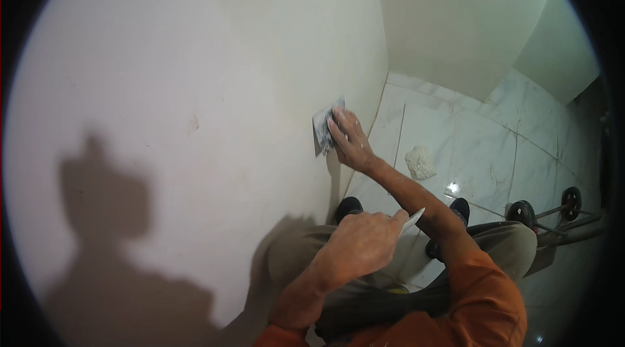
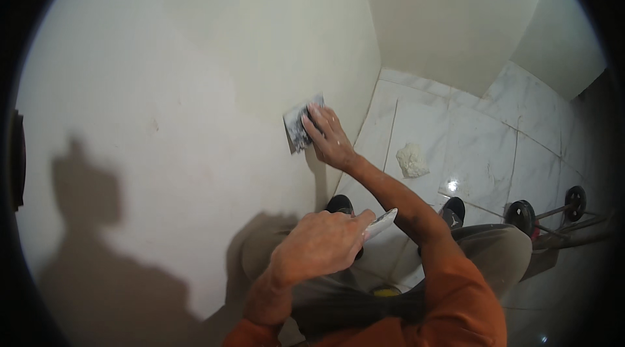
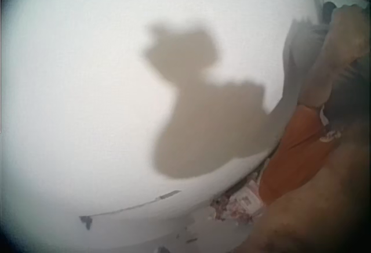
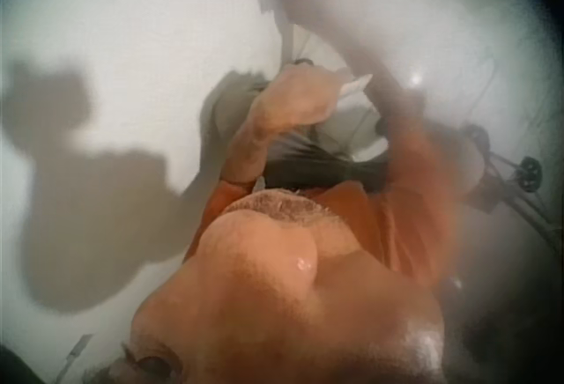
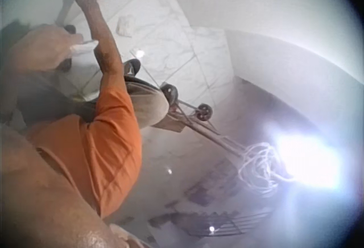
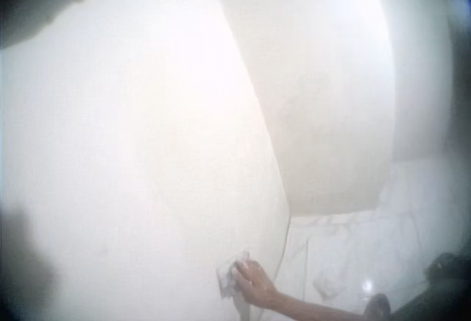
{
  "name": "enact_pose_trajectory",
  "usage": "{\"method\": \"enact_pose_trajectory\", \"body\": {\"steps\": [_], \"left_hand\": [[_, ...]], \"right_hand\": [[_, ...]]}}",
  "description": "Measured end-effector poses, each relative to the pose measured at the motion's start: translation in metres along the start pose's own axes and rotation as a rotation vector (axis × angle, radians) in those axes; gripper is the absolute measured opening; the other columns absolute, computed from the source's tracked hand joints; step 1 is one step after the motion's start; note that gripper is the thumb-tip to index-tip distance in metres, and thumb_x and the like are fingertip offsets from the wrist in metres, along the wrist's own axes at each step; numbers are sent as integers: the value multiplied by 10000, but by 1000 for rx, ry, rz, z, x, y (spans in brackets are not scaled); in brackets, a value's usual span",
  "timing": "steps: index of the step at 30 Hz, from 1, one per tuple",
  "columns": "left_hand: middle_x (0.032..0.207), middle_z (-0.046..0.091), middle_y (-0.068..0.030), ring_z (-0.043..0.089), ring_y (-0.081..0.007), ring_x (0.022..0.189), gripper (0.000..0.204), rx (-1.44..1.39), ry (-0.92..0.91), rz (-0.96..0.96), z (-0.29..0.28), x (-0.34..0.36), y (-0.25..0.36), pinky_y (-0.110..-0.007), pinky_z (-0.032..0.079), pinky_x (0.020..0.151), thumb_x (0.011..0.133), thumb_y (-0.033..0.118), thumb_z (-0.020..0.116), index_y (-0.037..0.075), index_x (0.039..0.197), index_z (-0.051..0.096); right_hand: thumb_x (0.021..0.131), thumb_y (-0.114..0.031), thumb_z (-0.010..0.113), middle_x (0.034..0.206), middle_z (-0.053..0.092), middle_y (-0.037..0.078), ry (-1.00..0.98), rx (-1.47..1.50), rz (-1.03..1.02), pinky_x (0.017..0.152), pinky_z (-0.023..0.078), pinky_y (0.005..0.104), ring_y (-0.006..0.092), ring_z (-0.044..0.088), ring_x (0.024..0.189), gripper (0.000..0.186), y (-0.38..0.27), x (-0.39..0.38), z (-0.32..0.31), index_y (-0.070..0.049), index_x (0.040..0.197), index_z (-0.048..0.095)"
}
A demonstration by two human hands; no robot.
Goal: The person applies white joint compound to a wall using a putty knife. They scrape compound from a handheld board onto the wall surface and smooth it out with repeated rhythmic strokes, occasionally picking up more material from a pile on the floor.
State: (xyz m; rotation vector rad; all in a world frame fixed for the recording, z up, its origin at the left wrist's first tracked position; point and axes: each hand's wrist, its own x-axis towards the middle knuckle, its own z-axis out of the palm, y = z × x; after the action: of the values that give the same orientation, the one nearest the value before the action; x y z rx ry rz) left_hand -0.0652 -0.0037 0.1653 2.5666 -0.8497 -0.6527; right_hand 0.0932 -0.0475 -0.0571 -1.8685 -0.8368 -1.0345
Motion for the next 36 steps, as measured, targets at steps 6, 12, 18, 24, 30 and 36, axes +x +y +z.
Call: {"method": "enact_pose_trajectory", "body": {"steps": [6,12,18,24,30,36], "left_hand": [[720,651,-194,645,-388,656,221,-14,-20,14,0,12,-21,-499,503,596,943,224,574,48,1075,554],[803,662,-248,643,-435,802,322,-104,-58,71,-24,24,-43,-525,489,741,944,280,563,44,1164,563],[886,662,-277,613,-469,920,391,-243,-86,188,-65,37,-36,-515,471,826,958,306,553,16,1220,557],[929,672,-257,633,-438,903,418,-313,59,289,-30,33,-34,-483,471,818,976,332,553,-9,1218,564],[1015,694,-136,650,-174,932,417,-545,26,107,-18,32,-34,-340,506,822,988,283,575,-29,1265,561],[1095,684,-98,644,-112,951,375,-952,166,-60,13,41,-63,-266,518,831,1010,222,542,-36,1281,565]], "right_hand": [[705,86,648,1363,495,278,-167,109,36,1039,416,543,424,504,1263,651,-9,-57,-6,71,1333,481],[750,69,609,1343,540,245,-554,79,49,1044,423,501,382,538,1242,609,16,-36,-66,26,1346,491],[885,-19,550,1206,624,195,-606,-28,582,925,491,406,357,597,1102,467,35,42,-178,-6,1350,503],[995,-161,502,1091,611,65,-119,443,1107,830,476,333,161,567,986,334,10,48,-255,6,1279,554],[961,-140,554,1061,592,65,-112,360,928,926,438,315,156,543,1017,305,20,26,-270,64,1186,565],[960,-128,547,1131,571,85,301,982,1104,892,486,348,191,561,992,223,37,1,-264,-2,1143,563]]}}
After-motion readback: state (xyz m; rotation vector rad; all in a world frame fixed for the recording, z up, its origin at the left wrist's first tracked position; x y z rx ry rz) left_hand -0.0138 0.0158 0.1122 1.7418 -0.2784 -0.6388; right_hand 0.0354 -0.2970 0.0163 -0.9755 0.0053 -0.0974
